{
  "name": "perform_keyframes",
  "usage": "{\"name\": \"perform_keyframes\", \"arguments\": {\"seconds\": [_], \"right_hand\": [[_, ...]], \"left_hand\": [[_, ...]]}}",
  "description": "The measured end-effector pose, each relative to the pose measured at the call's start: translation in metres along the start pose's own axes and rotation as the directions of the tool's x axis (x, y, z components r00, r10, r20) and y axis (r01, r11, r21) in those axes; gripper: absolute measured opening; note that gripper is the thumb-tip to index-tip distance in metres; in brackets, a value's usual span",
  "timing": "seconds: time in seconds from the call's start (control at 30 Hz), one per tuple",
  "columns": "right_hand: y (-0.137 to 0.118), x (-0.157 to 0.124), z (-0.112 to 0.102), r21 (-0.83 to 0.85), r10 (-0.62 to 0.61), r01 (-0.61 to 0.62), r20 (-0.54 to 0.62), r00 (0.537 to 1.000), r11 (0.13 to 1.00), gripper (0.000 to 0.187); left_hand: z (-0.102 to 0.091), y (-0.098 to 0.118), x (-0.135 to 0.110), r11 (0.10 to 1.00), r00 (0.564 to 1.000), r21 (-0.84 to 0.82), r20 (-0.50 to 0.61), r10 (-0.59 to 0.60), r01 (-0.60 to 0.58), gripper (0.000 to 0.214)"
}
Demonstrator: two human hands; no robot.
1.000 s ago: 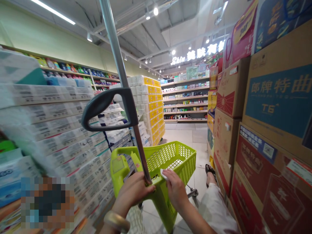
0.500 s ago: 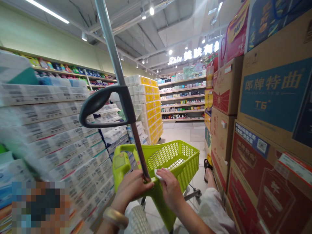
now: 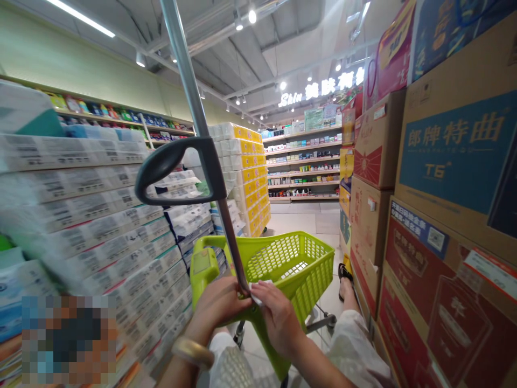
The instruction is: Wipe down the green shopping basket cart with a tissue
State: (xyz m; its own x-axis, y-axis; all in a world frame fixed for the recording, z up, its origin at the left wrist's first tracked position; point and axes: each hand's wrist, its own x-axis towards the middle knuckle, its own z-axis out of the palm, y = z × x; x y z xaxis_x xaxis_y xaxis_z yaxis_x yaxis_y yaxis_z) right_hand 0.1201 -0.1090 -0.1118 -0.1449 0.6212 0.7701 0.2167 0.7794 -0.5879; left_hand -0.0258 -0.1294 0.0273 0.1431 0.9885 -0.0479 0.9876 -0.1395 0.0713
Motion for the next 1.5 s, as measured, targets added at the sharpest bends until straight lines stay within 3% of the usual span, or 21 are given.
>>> {"name": "perform_keyframes", "arguments": {"seconds": [0.07, 0.23, 0.43, 0.63, 0.87, 1.03, 1.27, 1.43, 1.5], "right_hand": [[0.003, -0.001, -0.002, -0.005, 0.006, -0.006, 0.003, 1.000, 1.000, 0.042], [0.024, -0.004, -0.007, -0.099, 0.144, -0.162, -0.167, 0.975, 0.982, 0.039], [0.003, -0.002, 0.003, -0.065, -0.045, 0.043, -0.027, 0.999, 0.997, 0.044], [0.026, -0.005, -0.007, -0.102, 0.085, -0.103, -0.169, 0.982, 0.989, 0.041], [-0.001, -0.002, 0.002, -0.019, -0.059, 0.058, -0.018, 0.998, 0.998, 0.045], [0.017, -0.002, -0.005, -0.087, 0.057, -0.070, -0.148, 0.987, 0.994, 0.040], [0.002, -0.003, -0.002, -0.027, -0.043, 0.043, -0.029, 0.999, 0.999, 0.042], [0.015, -0.004, -0.006, -0.076, 0.078, -0.090, -0.147, 0.986, 0.993, 0.043], [0.011, -0.005, -0.003, -0.066, 0.067, -0.077, -0.146, 0.987, 0.995, 0.043]], "left_hand": [[0.001, -0.001, 0.000, 1.000, 1.000, 0.001, -0.006, -0.003, 0.003, 0.029], [0.004, -0.003, 0.001, 1.000, 1.000, -0.017, -0.002, -0.012, 0.012, 0.030], [0.002, -0.001, 0.002, 1.000, 1.000, -0.010, -0.005, 0.001, -0.001, 0.029], [0.004, -0.004, 0.004, 0.999, 1.000, -0.047, 0.001, 0.012, -0.012, 0.027], [0.002, 0.000, 0.002, 1.000, 1.000, -0.022, -0.002, 0.020, -0.020, 0.025], [0.004, -0.002, 0.003, 0.999, 1.000, -0.047, 0.001, -0.006, 0.006, 0.025], [0.003, 0.000, 0.002, 1.000, 1.000, -0.026, -0.003, 0.012, -0.012, 0.027], [0.005, -0.002, 0.004, 0.998, 1.000, -0.053, -0.013, 0.015, -0.016, 0.028], [0.005, -0.002, 0.004, 0.999, 1.000, -0.046, -0.012, 0.012, -0.013, 0.027]]}}
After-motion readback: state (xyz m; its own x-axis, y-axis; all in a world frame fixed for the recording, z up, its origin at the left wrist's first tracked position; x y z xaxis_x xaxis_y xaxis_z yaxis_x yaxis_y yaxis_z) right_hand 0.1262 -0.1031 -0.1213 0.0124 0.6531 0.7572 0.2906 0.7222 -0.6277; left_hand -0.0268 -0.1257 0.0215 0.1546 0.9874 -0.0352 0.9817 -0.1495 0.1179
